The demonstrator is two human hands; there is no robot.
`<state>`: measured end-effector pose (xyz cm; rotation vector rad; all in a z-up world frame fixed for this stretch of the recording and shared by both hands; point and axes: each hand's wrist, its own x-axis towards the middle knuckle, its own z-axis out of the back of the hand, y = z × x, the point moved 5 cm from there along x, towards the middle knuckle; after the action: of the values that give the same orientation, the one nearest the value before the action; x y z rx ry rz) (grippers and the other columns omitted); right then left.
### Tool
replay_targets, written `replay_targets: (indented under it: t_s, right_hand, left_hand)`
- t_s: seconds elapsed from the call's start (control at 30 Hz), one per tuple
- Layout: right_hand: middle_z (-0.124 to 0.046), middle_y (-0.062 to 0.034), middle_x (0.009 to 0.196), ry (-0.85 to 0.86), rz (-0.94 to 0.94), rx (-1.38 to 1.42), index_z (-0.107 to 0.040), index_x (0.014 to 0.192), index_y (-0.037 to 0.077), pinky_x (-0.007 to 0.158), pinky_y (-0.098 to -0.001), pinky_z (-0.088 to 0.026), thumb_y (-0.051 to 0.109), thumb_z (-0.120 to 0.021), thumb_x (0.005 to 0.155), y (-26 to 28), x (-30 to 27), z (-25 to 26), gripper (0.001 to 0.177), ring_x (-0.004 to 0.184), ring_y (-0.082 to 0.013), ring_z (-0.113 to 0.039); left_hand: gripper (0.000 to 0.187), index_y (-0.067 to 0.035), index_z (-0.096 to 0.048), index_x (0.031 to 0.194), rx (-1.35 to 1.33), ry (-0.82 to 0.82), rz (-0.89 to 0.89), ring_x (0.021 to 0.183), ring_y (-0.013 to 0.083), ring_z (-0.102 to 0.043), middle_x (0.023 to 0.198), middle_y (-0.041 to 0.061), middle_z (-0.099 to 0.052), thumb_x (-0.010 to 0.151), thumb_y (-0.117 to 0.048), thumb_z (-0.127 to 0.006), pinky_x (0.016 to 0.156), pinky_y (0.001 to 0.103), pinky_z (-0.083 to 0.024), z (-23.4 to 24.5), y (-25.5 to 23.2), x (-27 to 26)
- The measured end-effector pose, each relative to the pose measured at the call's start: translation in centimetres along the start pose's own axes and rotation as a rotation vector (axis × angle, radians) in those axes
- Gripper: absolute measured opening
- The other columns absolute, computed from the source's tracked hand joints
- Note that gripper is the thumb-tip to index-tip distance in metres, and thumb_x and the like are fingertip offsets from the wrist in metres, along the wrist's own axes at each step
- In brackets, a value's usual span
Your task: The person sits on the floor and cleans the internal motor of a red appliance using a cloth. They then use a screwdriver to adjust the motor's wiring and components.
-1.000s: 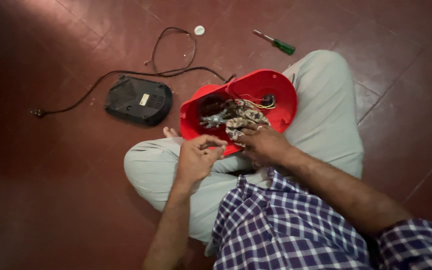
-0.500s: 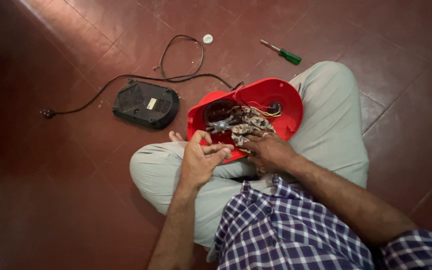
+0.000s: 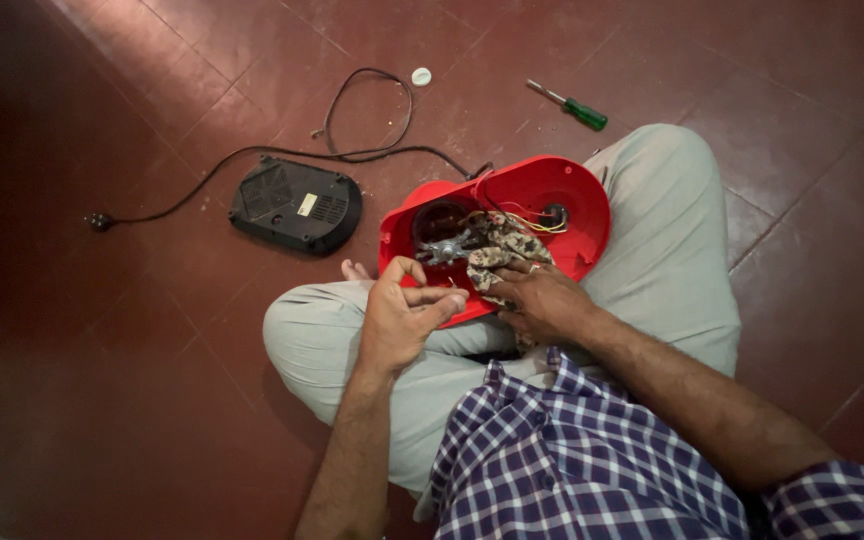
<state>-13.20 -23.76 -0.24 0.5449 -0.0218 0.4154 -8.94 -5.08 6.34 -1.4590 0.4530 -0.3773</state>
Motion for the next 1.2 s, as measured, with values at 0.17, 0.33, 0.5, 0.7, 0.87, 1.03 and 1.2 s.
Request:
replay_targets:
  t_s: [0.17, 0.33, 0.5, 0.7, 0.87, 1.03, 1.2]
  right_hand:
    - [-0.065, -0.0087, 0.128, 0.000, -0.004, 0.020, -0.067, 0.126, 0.012, 0.105, -0.0482, -0.044, 0.024, -0.072, 0.082, -0.1, -0.1, 0.0, 0.047, 0.126, -0.0312, -0.056]
    - [-0.065, -0.0090, 0.130, 0.008, -0.029, -0.009, -0.067, 0.126, 0.013, 0.106, -0.0491, -0.043, 0.025, -0.072, 0.082, -0.2, 0.0, 0.0, 0.046, 0.126, -0.0315, -0.055]
    - [-0.064, -0.0088, 0.131, 0.042, -0.056, 0.003, -0.066, 0.128, 0.014, 0.104, -0.0486, -0.043, 0.025, -0.070, 0.083, -0.3, 0.0, -0.2, 0.046, 0.127, -0.0315, -0.055]
    - [-0.065, -0.0098, 0.127, 0.041, -0.039, -0.006, -0.066, 0.128, 0.013, 0.104, -0.0489, -0.045, 0.025, -0.069, 0.084, -0.2, 0.0, -0.2, 0.045, 0.123, -0.0320, -0.057]
    - [-0.067, -0.0102, 0.124, -0.006, -0.006, 0.009, -0.068, 0.125, 0.013, 0.103, -0.0487, -0.046, 0.023, -0.071, 0.081, 0.0, 0.1, -0.1, 0.046, 0.122, -0.0332, -0.058]
    - [-0.068, -0.0091, 0.125, -0.030, 0.015, 0.025, -0.068, 0.124, 0.012, 0.105, -0.0482, -0.045, 0.025, -0.071, 0.081, -0.1, 0.0, -0.1, 0.046, 0.122, -0.0325, -0.059]
    - [-0.066, -0.0105, 0.127, 0.023, -0.035, 0.009, -0.068, 0.125, 0.013, 0.104, -0.0491, -0.044, 0.026, -0.070, 0.082, -0.3, 0.3, -0.2, 0.045, 0.124, -0.0332, -0.057]
  left_hand:
    - [0.035, -0.005, -0.040, 0.103, -0.081, 0.009, 0.082, 0.090, 0.0194, -0.076, 0.100, 0.026, -0.078, 0.090, 0.000, -0.073, 0.076, 0.025, -0.059, -0.2, -0.1, -0.1]
    - [0.034, -0.005, -0.040, 0.104, -0.151, 0.019, 0.047, 0.095, 0.0215, -0.077, 0.102, 0.029, -0.076, 0.090, 0.003, -0.071, 0.084, 0.027, -0.062, -0.3, -0.6, -0.2]
    - [0.032, -0.004, -0.041, 0.104, -0.148, 0.024, 0.077, 0.095, 0.0230, -0.077, 0.105, 0.030, -0.076, 0.092, 0.004, -0.070, 0.080, 0.028, -0.063, -0.2, -0.9, -0.4]
    - [0.033, -0.004, -0.042, 0.107, -0.176, 0.023, 0.083, 0.093, 0.0232, -0.077, 0.105, 0.030, -0.076, 0.091, 0.004, -0.070, 0.076, 0.027, -0.063, 0.3, -0.5, -0.4]
    - [0.034, -0.004, -0.043, 0.110, -0.114, 0.033, 0.018, 0.095, 0.0217, -0.077, 0.105, 0.031, -0.077, 0.094, 0.002, -0.072, 0.083, 0.024, -0.060, 1.4, -0.5, -0.6]
    - [0.033, -0.004, -0.044, 0.111, -0.250, 0.020, 0.053, 0.090, 0.0213, -0.076, 0.107, 0.029, -0.074, 0.091, 0.003, -0.071, 0.074, 0.027, -0.061, 1.9, -0.5, -0.5]
    - [0.032, -0.004, -0.046, 0.110, -0.250, -0.003, 0.065, 0.089, 0.0225, -0.076, 0.105, 0.030, -0.074, 0.091, 0.003, -0.071, 0.073, 0.027, -0.062, 2.1, -0.9, -0.7]
